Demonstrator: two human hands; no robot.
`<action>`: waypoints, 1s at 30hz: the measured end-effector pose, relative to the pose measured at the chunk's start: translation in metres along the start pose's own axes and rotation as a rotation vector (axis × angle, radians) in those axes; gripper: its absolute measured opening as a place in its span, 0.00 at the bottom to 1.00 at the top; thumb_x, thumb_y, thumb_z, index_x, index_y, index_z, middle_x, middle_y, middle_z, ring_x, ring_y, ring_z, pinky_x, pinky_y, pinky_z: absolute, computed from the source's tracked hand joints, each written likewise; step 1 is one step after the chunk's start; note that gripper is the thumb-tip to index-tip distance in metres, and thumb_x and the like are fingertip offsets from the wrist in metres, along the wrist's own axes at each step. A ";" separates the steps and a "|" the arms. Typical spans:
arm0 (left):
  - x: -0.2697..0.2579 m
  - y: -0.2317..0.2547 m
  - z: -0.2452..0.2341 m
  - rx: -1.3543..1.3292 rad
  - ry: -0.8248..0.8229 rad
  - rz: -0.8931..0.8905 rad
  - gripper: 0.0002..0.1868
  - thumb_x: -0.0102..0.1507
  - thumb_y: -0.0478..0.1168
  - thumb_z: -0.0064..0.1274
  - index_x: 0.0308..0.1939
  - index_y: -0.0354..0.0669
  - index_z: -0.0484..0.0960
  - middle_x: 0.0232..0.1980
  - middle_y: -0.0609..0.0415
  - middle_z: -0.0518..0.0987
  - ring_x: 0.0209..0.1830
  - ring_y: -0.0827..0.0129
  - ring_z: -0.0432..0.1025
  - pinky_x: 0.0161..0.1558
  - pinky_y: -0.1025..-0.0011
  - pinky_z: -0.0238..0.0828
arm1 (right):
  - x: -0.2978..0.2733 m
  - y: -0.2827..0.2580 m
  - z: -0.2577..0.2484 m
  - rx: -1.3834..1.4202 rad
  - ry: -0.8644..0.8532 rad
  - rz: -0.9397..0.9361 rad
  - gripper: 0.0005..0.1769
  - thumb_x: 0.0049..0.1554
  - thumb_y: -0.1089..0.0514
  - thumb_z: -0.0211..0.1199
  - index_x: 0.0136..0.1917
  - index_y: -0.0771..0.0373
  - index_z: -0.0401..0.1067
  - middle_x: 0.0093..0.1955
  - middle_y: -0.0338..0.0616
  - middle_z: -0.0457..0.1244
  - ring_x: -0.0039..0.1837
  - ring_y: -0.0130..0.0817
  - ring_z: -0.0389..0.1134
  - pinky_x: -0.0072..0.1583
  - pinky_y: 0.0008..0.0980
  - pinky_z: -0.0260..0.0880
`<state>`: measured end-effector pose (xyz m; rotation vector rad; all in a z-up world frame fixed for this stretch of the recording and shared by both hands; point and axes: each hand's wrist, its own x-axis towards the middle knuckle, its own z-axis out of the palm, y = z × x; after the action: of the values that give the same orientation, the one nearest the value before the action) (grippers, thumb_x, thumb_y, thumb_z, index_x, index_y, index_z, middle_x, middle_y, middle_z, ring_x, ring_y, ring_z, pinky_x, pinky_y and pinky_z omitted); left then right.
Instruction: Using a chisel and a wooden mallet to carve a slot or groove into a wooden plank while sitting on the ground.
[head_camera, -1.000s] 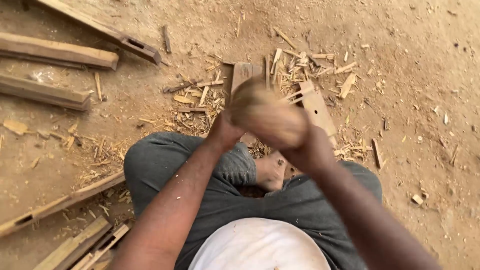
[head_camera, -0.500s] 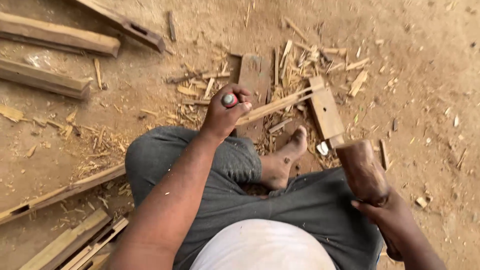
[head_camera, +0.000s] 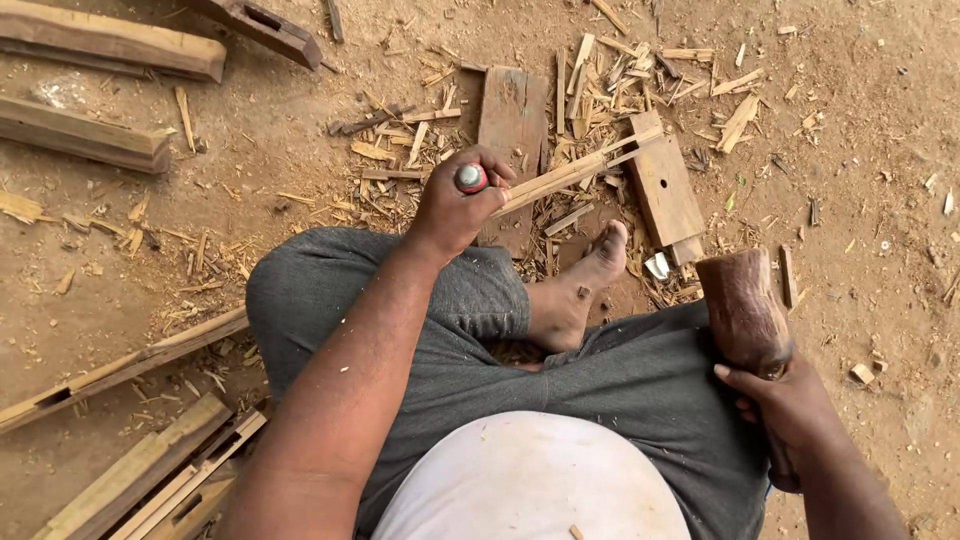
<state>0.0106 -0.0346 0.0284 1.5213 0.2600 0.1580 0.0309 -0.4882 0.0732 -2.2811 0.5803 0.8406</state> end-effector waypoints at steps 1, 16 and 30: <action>0.000 -0.001 0.000 -0.001 0.001 -0.002 0.08 0.59 0.32 0.58 0.41 0.45 0.80 0.38 0.63 0.75 0.38 0.79 0.73 0.42 0.76 0.80 | 0.000 0.001 0.000 -0.002 0.000 0.001 0.30 0.48 0.60 0.76 0.60 0.67 0.68 0.39 0.47 0.66 0.38 0.37 0.65 0.43 0.39 0.72; -0.002 0.011 0.013 0.232 -0.028 0.075 0.10 0.57 0.31 0.53 0.41 0.44 0.81 0.41 0.58 0.81 0.41 0.71 0.78 0.46 0.71 0.80 | -0.038 -0.027 0.011 0.028 0.051 -0.179 0.38 0.44 0.61 0.76 0.66 0.65 0.65 0.45 0.50 0.67 0.38 0.35 0.66 0.42 0.38 0.71; -0.005 0.019 0.018 0.272 -0.028 0.013 0.11 0.57 0.30 0.52 0.42 0.45 0.81 0.41 0.55 0.80 0.40 0.71 0.78 0.44 0.70 0.82 | -0.120 -0.196 0.056 0.004 -0.035 -1.173 0.48 0.52 0.47 0.75 0.77 0.61 0.55 0.68 0.53 0.63 0.69 0.47 0.67 0.70 0.44 0.74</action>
<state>0.0120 -0.0520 0.0483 1.7945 0.2571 0.1143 0.0382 -0.2899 0.2022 -2.0749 -0.7448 0.2602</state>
